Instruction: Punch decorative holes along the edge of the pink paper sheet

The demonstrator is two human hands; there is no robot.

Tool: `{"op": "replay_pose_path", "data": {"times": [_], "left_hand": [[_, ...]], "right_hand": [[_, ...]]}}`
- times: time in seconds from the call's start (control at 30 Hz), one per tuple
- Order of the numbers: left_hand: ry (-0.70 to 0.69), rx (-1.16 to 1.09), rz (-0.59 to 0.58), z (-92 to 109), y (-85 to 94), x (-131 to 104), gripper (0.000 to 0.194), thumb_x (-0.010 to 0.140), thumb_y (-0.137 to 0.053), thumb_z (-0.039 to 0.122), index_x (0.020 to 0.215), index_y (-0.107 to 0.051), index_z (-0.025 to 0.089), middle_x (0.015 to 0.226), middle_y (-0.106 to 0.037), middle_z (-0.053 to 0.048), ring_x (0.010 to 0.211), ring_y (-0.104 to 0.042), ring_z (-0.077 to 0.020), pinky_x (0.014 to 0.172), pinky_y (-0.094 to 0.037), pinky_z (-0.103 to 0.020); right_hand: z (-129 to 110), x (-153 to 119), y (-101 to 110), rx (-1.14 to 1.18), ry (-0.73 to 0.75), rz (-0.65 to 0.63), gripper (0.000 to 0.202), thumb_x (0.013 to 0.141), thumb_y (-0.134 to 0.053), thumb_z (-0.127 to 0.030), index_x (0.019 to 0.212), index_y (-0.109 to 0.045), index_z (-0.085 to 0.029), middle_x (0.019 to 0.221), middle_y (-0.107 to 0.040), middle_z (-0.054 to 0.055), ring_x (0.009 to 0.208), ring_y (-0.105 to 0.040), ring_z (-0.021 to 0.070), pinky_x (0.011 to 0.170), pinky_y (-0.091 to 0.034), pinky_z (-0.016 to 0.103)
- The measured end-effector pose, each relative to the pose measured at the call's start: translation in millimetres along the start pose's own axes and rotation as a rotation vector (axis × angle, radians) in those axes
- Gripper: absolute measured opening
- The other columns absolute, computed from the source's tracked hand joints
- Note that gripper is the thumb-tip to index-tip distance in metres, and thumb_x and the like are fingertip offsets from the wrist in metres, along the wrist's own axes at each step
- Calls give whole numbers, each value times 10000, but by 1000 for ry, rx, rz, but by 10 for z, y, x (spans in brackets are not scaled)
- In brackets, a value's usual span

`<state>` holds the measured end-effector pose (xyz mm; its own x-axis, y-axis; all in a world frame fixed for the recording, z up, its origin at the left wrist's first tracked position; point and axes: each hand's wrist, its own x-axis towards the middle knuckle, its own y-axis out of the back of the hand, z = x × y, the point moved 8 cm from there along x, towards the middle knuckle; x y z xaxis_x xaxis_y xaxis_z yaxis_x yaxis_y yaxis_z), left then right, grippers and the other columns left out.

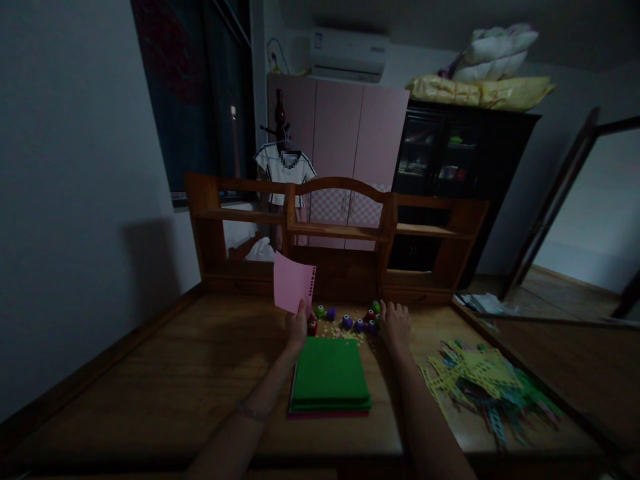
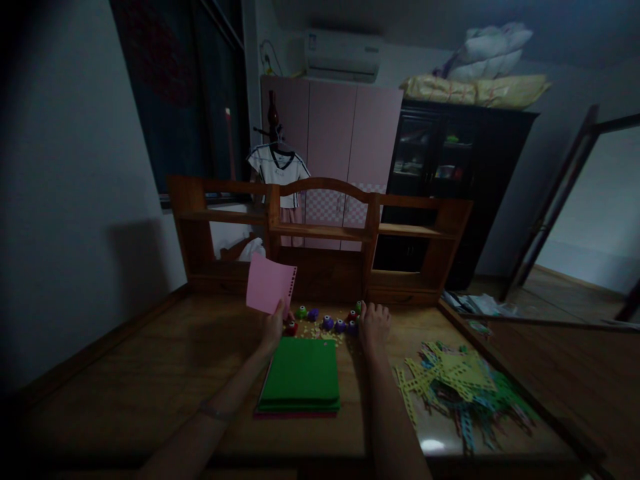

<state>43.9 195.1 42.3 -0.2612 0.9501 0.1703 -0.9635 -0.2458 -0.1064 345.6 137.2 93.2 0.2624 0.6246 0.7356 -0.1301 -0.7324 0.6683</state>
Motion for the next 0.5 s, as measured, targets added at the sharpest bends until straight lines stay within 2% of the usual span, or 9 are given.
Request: {"op": "replay_pose_path", "data": {"times": [0.23, 0.5], "left_hand": [[25, -4, 14, -19, 8, 3, 631, 771, -386, 684, 477, -552, 151, 469, -556, -61, 429, -508, -135, 455, -359, -236], [15, -6, 6, -2, -5, 3, 632, 772, -381, 686, 481, -546, 150, 475, -558, -56, 431, -510, -130, 457, -359, -231]], "right_hand": [[-78, -13, -100, 41, 46, -50, 345, 953, -364, -382, 846, -602, -156, 874, -586, 130, 892, -475, 257, 797, -285, 332], [-120, -38, -105, 37, 71, -64, 328, 946, -384, -389, 860, -602, -160, 884, -578, 126, 914, -467, 255, 803, -289, 332]]}}
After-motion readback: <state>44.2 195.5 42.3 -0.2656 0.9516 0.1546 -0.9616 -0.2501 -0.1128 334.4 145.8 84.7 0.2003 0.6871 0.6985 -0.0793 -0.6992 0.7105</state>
